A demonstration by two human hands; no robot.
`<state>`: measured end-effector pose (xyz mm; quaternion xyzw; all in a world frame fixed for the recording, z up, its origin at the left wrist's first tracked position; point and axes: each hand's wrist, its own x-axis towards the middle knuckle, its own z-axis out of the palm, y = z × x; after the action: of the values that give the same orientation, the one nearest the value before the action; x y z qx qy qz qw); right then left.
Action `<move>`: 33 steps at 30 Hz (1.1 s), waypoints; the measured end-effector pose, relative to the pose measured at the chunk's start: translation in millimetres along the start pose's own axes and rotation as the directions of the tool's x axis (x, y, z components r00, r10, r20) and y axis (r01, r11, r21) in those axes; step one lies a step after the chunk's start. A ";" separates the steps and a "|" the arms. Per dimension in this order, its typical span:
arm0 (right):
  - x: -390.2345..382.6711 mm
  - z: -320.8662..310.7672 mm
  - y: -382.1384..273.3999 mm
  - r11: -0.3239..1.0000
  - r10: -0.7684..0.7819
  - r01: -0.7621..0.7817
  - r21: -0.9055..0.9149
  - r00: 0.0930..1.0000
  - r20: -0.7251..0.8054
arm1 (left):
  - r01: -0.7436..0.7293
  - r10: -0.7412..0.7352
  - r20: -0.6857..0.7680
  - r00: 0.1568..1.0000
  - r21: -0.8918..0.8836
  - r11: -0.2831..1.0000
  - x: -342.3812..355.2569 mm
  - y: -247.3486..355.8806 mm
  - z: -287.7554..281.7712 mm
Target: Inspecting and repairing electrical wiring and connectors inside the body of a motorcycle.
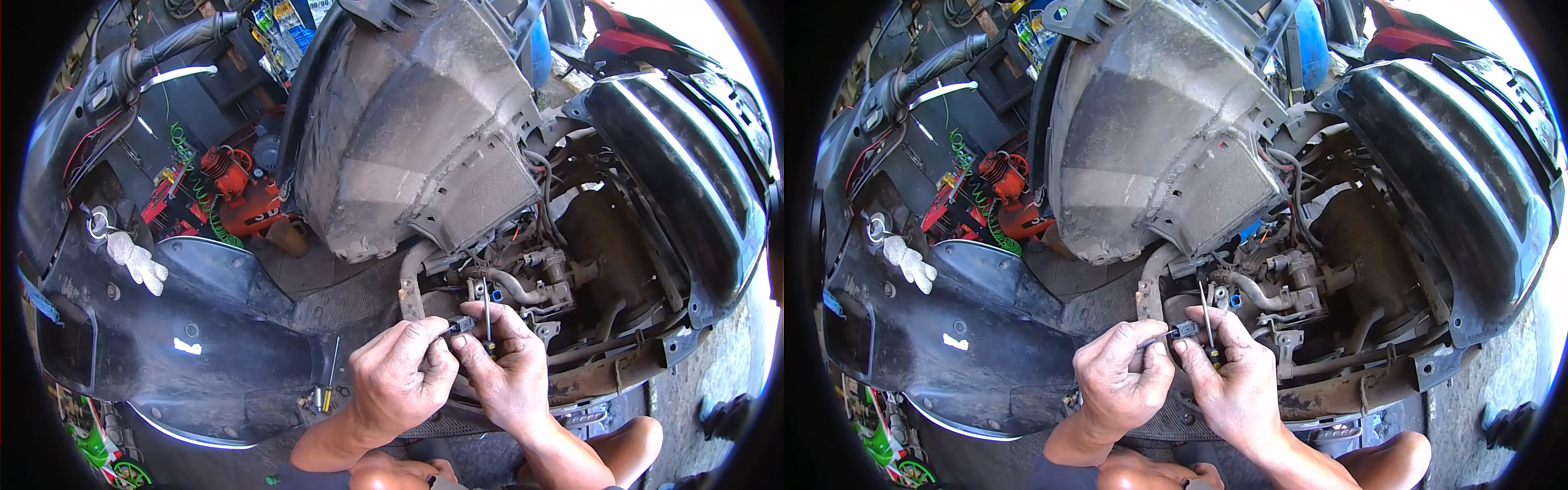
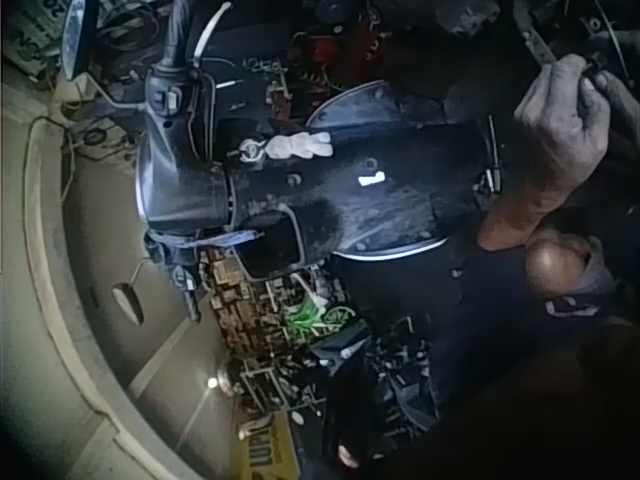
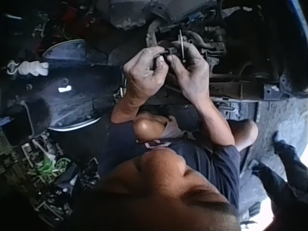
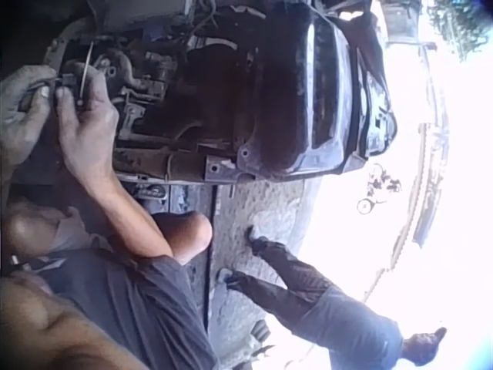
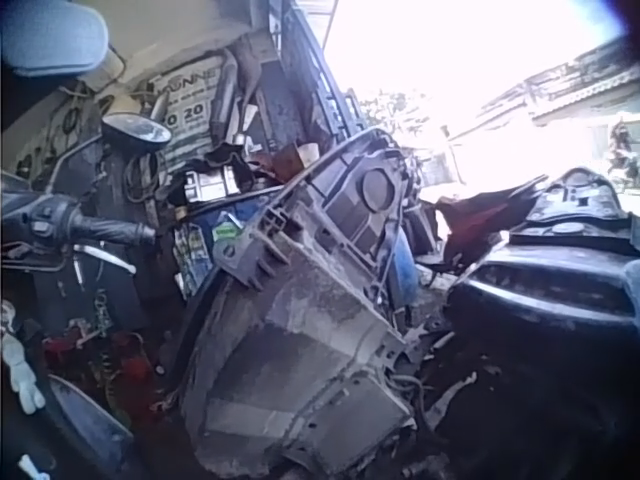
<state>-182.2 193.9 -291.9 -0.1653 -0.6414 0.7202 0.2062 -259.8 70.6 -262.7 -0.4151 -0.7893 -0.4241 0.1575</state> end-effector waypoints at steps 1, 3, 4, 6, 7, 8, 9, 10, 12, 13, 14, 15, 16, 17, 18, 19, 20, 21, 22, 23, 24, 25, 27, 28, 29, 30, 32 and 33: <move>-0.1 0.1 0.2 1.000 0.001 -0.001 0.004 1.000 0.002 | 0.047 -0.046 0.013 0.999 -0.018 0.999 -0.4 1.4 -1.1; -0.1 0.3 0.1 1.000 0.002 -0.002 0.006 1.000 0.003 | 0.093 -0.092 0.028 0.995 -0.037 0.995 -0.3 1.4 -1.3; -0.2 0.4 -1.1 1.000 0.011 -0.011 0.006 1.000 0.005 | 0.075 -0.074 0.017 0.997 -0.054 0.996 0.4 1.0 -0.8; -0.7 0.7 -4.2 1.000 0.021 -0.021 0.008 1.000 0.011 | 0.060 -0.060 0.003 0.998 -0.067 0.996 0.1 1.5 -0.9; -1.1 0.8 -5.9 0.999 0.043 -0.043 0.023 0.999 0.009 | 0.070 -0.071 0.001 0.998 -0.082 0.994 -0.4 2.0 -1.2; -1.3 0.7 -6.6 0.997 0.064 -0.064 0.037 0.998 0.006 | 0.080 -0.080 0.000 0.997 -0.100 0.992 -0.6 2.3 -1.1; -1.3 0.5 -6.0 0.997 0.064 -0.065 0.036 0.998 0.006 | 0.081 -0.081 0.000 0.997 -0.100 0.992 -0.4 2.8 -1.3; -1.3 0.3 -4.9 0.998 0.053 -0.053 0.033 0.999 0.008 | 0.080 -0.079 0.005 0.997 -0.090 0.993 0.0 3.4 -1.5; -1.4 -0.3 -4.2 0.999 0.042 -0.042 0.030 0.999 0.012 | 0.080 -0.079 0.009 0.997 -0.079 0.994 0.4 3.4 -1.4; -1.7 -0.7 -4.1 0.999 0.046 -0.046 0.022 0.999 0.010 | 0.077 -0.077 0.007 0.997 -0.079 0.994 0.1 2.9 -0.6; -1.5 -0.5 -4.0 0.999 0.050 -0.050 0.015 0.999 0.007 | 0.073 -0.073 0.004 0.997 -0.080 0.994 0.5 2.1 -0.3; -1.1 0.0 -2.6 0.999 0.051 -0.051 0.014 0.999 0.007 | 0.074 -0.074 0.004 0.997 -0.081 0.994 0.7 1.1 -0.3; -0.5 0.6 -0.4 0.999 0.044 -0.044 0.020 0.999 0.006 | 0.039 -0.039 0.004 0.999 -0.040 0.998 0.8 -0.2 -0.4; -0.9 1.2 -0.7 0.999 0.033 -0.034 0.029 0.999 0.007 | 0.002 -0.002 0.003 1.000 0.004 1.000 1.4 0.5 -1.8; -1.4 1.4 -2.2 0.999 0.032 -0.032 0.030 0.999 0.009 | 0.001 -0.001 0.002 1.000 0.006 1.000 2.5 2.8 -3.8; -2.1 1.3 -4.2 0.999 0.046 -0.047 0.023 0.999 0.013 | -0.003 0.002 0.014 1.000 0.028 1.000 4.2 6.6 -6.5; -2.0 1.3 -4.4 0.998 0.063 -0.063 0.015 0.998 0.015 | -0.006 0.005 0.029 1.000 0.047 0.999 5.7 7.7 -7.3; -1.8 1.5 -3.9 0.998 0.064 -0.064 0.015 0.998 0.014 | -0.005 0.004 0.030 1.000 0.047 0.999 6.9 7.3 -7.2; -1.6 1.9 -3.2 0.998 0.059 -0.059 0.013 0.998 0.012 | -0.031 0.029 0.034 0.999 0.067 0.997 8.2 7.0 -7.1; -1.5 2.3 -2.3 0.999 0.053 -0.053 0.012 0.999 0.010 | -0.058 0.054 0.040 0.998 0.087 0.995 8.7 7.1 -7.1; -1.4 3.0 -1.1 0.998 0.054 -0.054 0.013 0.999 0.009 | -0.058 0.055 0.041 0.998 0.088 0.994 8.7 7.6 -7.4; -1.2 4.0 0.4 0.999 0.023 -0.023 0.036 1.000 -0.002 | -0.045 0.041 0.050 0.998 0.083 0.996 8.9 8.2 -7.9; -0.8 4.5 2.0 0.998 -0.009 0.010 0.061 1.000 -0.017 | -0.034 0.029 0.061 0.998 0.078 0.996 7.8 8.5 -7.1; -0.7 4.4 2.2 0.999 -0.023 0.024 0.040 1.000 -0.019 | -0.018 0.015 0.051 0.999 0.073 0.997 5.7 7.4 -5.8; -0.7 3.9 2.8 0.999 -0.037 0.037 0.018 0.999 -0.023 | -0.002 -0.001 0.042 0.999 0.065 0.998 4.0 6.1 -4.3; -0.4 3.0 2.4 0.999 -0.037 0.038 0.018 0.999 -0.026 | -0.004 0.001 0.044 0.999 0.063 0.998 3.7 5.9 -3.5; 0.1 1.0 -0.3 0.999 -0.012 0.014 -0.038 0.999 0.031 | 0.003 -0.007 0.053 0.999 0.088 0.996 3.2 6.3 -2.9; -0.4 0.7 -1.2 0.999 -0.013 0.014 -0.036 0.999 0.030 | 0.002 -0.006 0.054 0.999 0.088 0.996 2.6 6.1 -2.8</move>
<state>-182.2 193.1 -290.6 -0.1541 -0.6586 0.7094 0.1983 -256.8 71.5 -256.2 -0.4176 -0.8121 -0.3776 0.1533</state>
